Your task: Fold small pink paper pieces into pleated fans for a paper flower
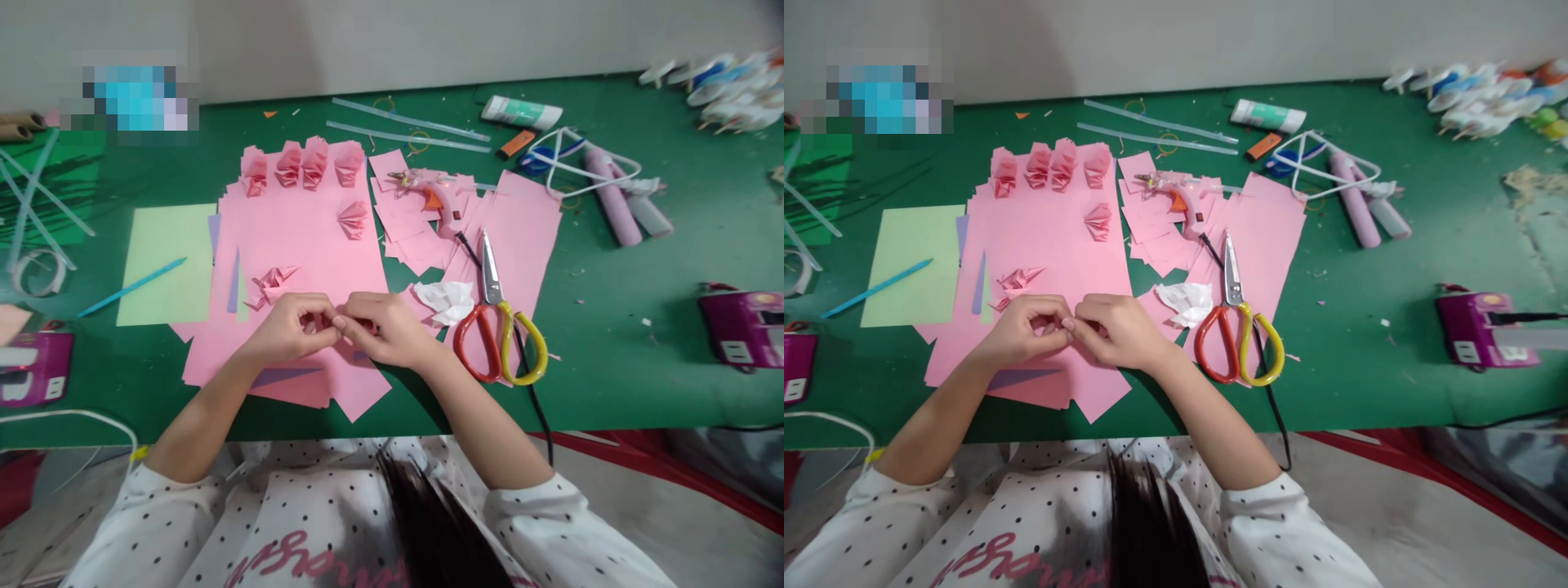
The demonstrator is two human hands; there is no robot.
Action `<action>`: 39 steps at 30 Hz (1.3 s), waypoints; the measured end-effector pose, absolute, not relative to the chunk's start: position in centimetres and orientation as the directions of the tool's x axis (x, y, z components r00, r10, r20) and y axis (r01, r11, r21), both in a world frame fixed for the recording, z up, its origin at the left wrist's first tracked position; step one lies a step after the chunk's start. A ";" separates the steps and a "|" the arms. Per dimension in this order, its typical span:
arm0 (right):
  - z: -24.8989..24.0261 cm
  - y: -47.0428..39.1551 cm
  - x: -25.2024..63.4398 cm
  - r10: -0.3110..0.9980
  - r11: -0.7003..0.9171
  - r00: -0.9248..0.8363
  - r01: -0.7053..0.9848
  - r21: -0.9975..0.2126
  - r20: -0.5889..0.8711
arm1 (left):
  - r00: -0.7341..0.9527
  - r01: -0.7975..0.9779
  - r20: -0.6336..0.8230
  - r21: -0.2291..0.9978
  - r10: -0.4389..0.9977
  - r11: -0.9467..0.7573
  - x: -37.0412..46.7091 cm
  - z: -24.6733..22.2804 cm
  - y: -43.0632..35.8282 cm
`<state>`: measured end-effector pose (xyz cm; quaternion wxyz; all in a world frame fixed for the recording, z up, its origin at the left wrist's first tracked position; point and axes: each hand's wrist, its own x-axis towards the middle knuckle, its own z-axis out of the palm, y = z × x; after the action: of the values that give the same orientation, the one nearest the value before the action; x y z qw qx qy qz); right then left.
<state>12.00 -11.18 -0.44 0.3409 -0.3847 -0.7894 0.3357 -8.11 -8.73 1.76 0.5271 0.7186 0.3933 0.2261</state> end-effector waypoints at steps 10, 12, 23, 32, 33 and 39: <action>0.1 -11.2 11.4 0.909 0.338 -0.341 0.265 -0.903 0.239 | 0.576 0.061 -0.182 0.982 0.797 0.180 -8.2 0.7 -8.6; 0.1 -11.2 11.3 0.914 0.310 -0.348 0.277 -0.909 0.206 | 0.588 0.088 -0.184 0.983 0.788 0.163 -8.3 0.7 -8.5; -0.5 -10.9 11.0 0.928 0.303 -0.309 0.305 -0.903 0.207 | 0.542 0.062 -0.229 0.970 0.809 0.234 -7.7 0.1 -8.7; -0.8 -10.9 10.3 0.930 0.333 -0.265 0.310 -0.890 0.255 | 0.512 0.053 -0.121 0.993 0.851 0.109 -7.8 0.1 -8.6; -0.9 -10.9 10.3 0.932 0.332 -0.257 0.315 -0.889 0.256 | 0.501 0.062 -0.112 0.994 0.858 0.093 -7.8 0.1 -8.6; -1.1 -10.7 10.9 0.931 0.330 -0.272 0.346 -0.878 0.243 | 0.445 0.137 -0.096 0.990 0.890 0.039 -7.5 0.3 -8.4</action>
<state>10.87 -10.72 -1.09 0.4021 -0.4501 -0.7096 0.3637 -7.51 -8.40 0.34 0.5872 0.6145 0.4179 0.3209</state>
